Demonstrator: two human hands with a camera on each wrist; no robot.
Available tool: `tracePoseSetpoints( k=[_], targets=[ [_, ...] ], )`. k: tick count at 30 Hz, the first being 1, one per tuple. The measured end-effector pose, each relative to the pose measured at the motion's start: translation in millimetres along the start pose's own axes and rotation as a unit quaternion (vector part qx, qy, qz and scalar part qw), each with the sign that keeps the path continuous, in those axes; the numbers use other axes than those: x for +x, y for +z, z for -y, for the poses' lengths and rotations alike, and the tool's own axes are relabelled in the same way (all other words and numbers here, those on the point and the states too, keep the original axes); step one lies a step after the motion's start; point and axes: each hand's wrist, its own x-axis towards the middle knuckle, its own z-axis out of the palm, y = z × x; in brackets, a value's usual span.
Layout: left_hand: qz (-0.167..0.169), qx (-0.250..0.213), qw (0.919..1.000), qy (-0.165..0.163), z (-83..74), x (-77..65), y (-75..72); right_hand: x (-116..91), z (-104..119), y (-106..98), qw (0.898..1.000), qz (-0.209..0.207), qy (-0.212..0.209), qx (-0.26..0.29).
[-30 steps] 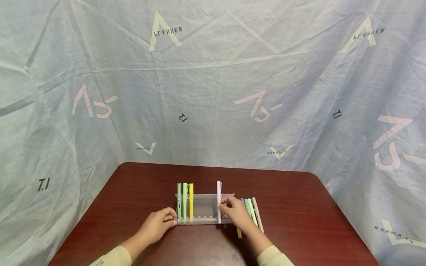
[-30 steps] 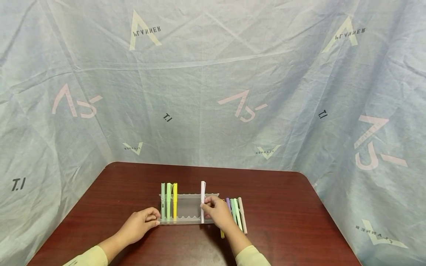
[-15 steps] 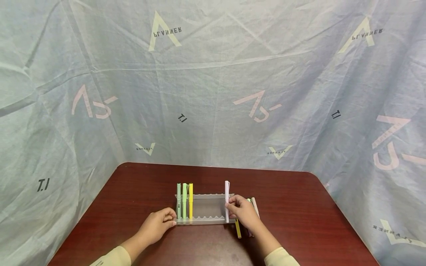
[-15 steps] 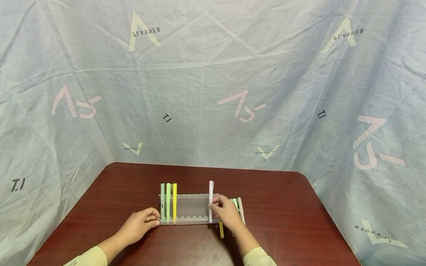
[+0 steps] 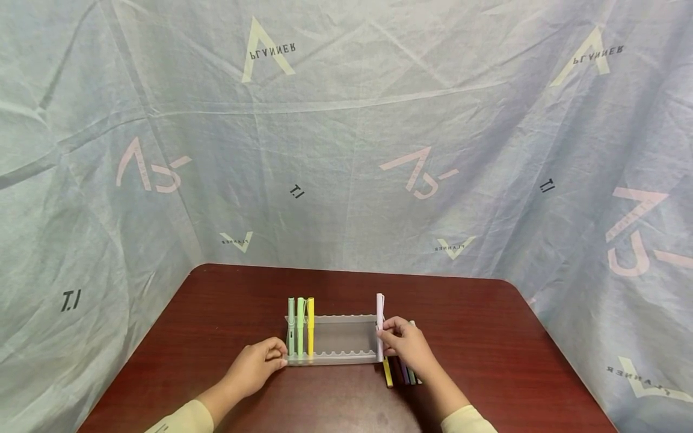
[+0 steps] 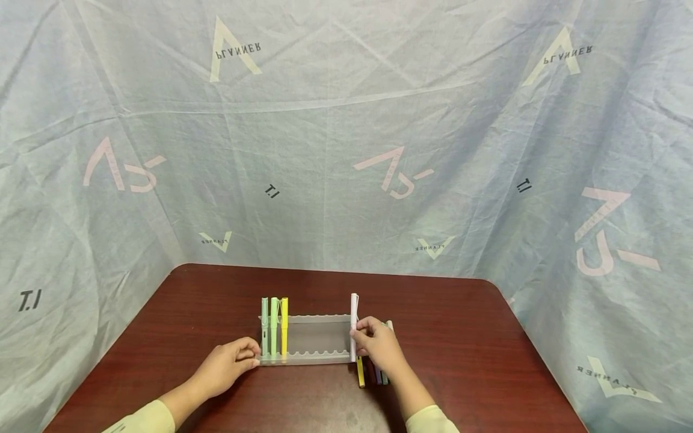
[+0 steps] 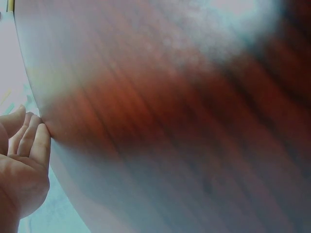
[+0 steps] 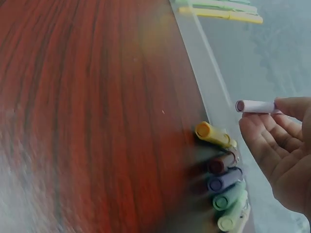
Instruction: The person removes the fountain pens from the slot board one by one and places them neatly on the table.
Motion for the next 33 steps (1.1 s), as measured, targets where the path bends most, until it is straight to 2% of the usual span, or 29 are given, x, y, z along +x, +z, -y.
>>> tracePoseSetpoints(
  k=[8,20,26,33],
  targets=[
    [0.009,-0.005,0.9999,-0.006,-0.7,-0.4,-1.2,-3,-6,-28,0.999,-0.021,0.022,-0.010],
    [0.007,-0.005,0.9999,-0.006,-0.9,-0.2,-1.6,-12,-29,-71,0.996,-0.038,0.069,-0.048],
    [0.008,-0.007,0.9999,-0.007,-0.8,0.1,-1.3,-18,-34,-81,0.993,-0.043,0.090,-0.068],
    [0.009,-0.007,0.9999,-0.008,-0.8,0.3,-1.7,-23,-40,-82,0.988,-0.035,0.110,-0.101]
  ],
)
